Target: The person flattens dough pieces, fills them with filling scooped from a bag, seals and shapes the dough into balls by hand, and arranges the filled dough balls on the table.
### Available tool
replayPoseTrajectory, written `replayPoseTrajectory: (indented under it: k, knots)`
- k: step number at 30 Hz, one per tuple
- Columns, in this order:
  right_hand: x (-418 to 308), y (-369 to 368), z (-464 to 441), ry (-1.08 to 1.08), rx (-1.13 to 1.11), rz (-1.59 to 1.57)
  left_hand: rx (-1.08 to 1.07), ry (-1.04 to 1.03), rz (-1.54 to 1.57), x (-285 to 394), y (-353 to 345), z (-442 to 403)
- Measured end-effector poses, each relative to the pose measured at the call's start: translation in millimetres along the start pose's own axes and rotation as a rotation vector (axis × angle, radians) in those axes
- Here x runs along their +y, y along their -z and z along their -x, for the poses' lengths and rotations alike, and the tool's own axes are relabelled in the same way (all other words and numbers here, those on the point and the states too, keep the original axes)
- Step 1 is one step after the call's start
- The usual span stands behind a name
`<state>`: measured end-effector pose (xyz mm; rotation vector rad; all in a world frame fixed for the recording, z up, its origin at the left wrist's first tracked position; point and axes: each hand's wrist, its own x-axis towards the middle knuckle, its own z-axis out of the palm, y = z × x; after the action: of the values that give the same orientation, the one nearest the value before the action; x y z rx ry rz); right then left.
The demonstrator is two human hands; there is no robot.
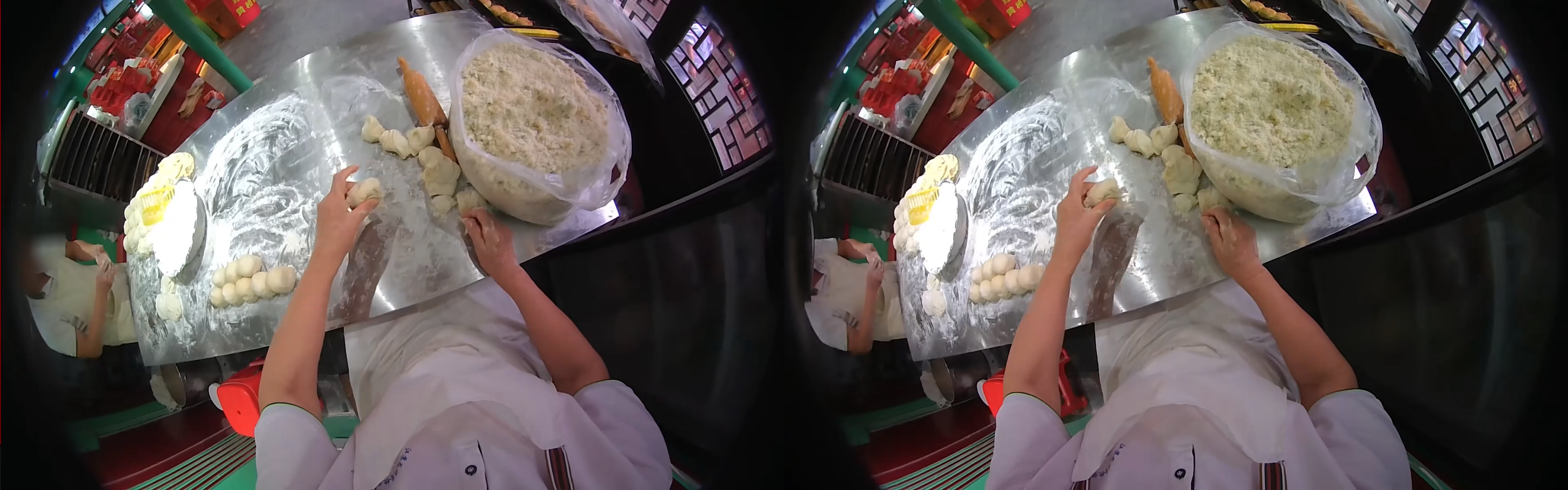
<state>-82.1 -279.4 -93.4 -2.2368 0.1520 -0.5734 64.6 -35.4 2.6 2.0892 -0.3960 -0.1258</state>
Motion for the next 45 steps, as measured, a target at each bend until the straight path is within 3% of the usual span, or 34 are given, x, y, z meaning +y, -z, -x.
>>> replayPoseTrajectory:
  k: [1,3,6,7,8,10,12,13,14,16,20,22,25,28,29,31,32,34,35,37,38,40,43,45]
  knots:
    - [1.5,-1.9,-0.3,0.010,-0.004,0.001,0.002,0.005,-0.007,-12.2,13.3,12.4]
    - [0.4,-2.7,-1.0,0.040,-0.004,0.003,-0.043,-0.329,-0.408,-42.5,30.0,37.6]
    - [-6.8,-0.6,-4.9,0.078,-0.022,0.051,-0.177,-0.413,-0.503,-56.0,30.8,64.6]
    - [-10.7,-1.2,-8.2,0.084,-0.035,0.089,-0.297,-0.262,-0.450,-54.5,38.3,59.3]
    - [-14.4,-2.2,-11.3,0.077,-0.042,0.084,-0.303,-0.253,-0.451,-54.4,39.5,52.4]
    - [-28.3,-4.3,-26.0,0.086,-0.080,0.314,-0.132,0.176,0.121,-56.1,39.1,34.0]
    - [-29.6,-16.7,-33.6,0.083,-0.127,0.411,-0.140,0.056,-0.047,-68.8,26.8,19.8]
    - [-29.9,-19.8,-36.4,0.074,-0.169,0.510,-0.127,-0.076,-0.336,-72.0,6.2,19.0]
    - [-33.2,-17.9,-37.9,0.077,-0.169,0.514,-0.111,-0.208,-0.624,-69.8,-12.3,18.6]
    - [-40.3,-12.1,-37.6,0.144,-0.232,0.369,-0.259,-0.240,-0.825,-49.3,-33.0,39.6]
    - [-39.1,-13.9,-18.6,0.157,-0.271,0.331,-0.246,-0.321,-0.884,-31.2,-50.2,69.1]
    - [-48.9,-12.2,-18.2,0.015,-0.286,0.332,-0.184,-0.297,-0.878,-37.7,-55.3,51.2]
    - [-53.4,-13.8,-28.0,0.049,-0.319,0.340,-0.093,-0.260,-0.854,-38.8,-60.5,30.8]
    - [-53.5,-9.8,-27.0,0.107,-0.323,0.435,-0.034,-0.399,-0.819,-111.3,-66.7,9.4]
    - [-51.2,-9.9,-25.4,0.106,-0.321,0.440,-0.033,-0.403,-0.815,-101.4,-48.4,13.4]
    - [-44.8,-11.0,-22.4,0.092,-0.319,0.380,-0.199,0.086,-0.224,-55.0,-3.5,28.6]
    - [-41.7,-12.8,-20.9,0.093,-0.318,0.385,-0.198,0.084,-0.220,-45.7,2.3,36.8]
    - [-41.1,-13.8,-24.7,0.077,-0.272,0.174,-0.307,0.127,-0.696,-33.8,10.4,52.9]
    - [-43.9,-14.3,-27.6,0.085,-0.268,0.180,-0.298,0.121,-0.691,-31.8,14.1,57.5]
    - [-65.4,-15.7,-30.7,0.075,-0.231,-0.075,-0.184,0.248,-0.216,-31.6,19.2,66.0]
    - [-76.9,-14.9,-32.6,0.079,-0.231,-0.071,-0.182,0.245,-0.212,-36.4,15.6,67.2]
    - [-101.4,-16.6,-37.8,0.099,-0.271,-0.165,-0.095,0.336,0.935,-43.8,5.9,67.8]
    - [-121.8,-31.4,-40.5,0.168,-0.287,-0.140,-0.052,0.364,1.119,-20.3,-4.6,71.8]
    - [-128.7,-41.0,-41.0,0.230,-0.261,-0.084,-0.030,0.329,1.036,-13.5,-14.8,72.6]
